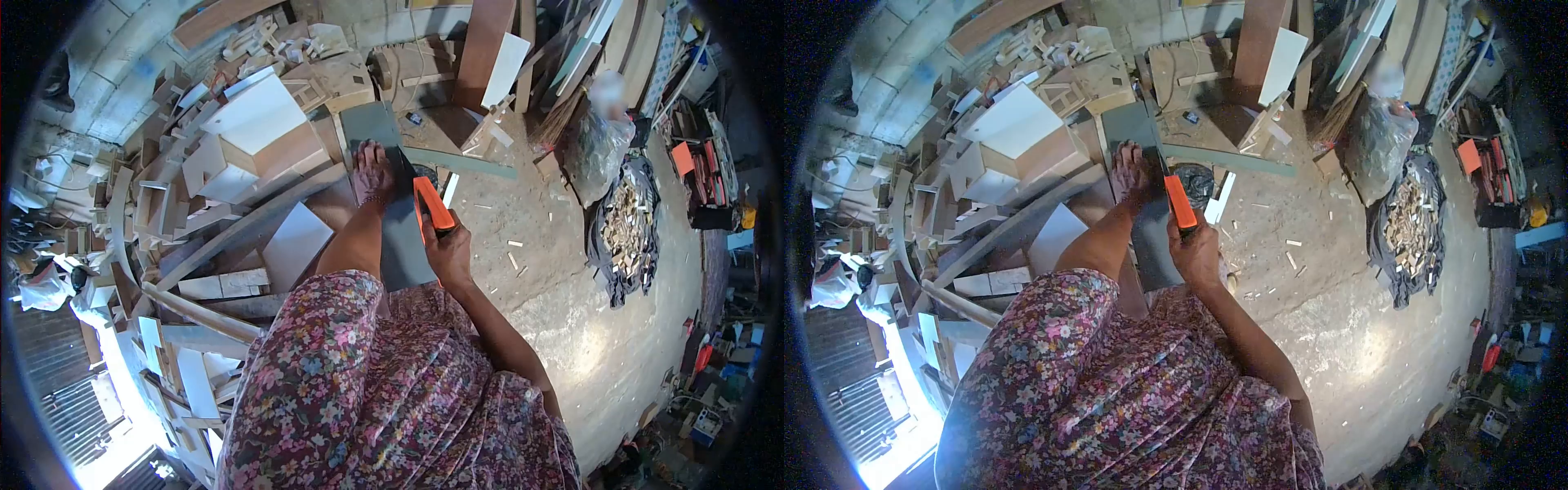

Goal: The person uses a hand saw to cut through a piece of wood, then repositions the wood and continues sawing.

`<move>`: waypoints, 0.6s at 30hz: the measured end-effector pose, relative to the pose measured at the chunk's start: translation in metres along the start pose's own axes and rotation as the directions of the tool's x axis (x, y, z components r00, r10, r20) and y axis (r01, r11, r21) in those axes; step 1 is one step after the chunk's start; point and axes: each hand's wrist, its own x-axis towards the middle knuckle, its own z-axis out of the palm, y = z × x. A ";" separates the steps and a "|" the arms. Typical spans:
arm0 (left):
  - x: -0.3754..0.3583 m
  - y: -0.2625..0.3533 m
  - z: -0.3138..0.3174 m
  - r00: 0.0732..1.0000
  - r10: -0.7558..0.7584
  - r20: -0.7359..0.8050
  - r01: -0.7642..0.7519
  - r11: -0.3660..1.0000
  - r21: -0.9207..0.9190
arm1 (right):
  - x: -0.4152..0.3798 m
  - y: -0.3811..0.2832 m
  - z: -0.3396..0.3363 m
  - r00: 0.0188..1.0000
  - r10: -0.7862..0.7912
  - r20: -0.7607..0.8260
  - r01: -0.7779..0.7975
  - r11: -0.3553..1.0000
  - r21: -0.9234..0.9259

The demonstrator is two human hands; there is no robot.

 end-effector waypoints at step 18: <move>0.004 0.007 -0.004 0.996 -0.086 0.004 0.085 0.994 0.062 | -0.067 -0.054 -0.056 0.996 0.048 0.070 -0.048 0.999 0.006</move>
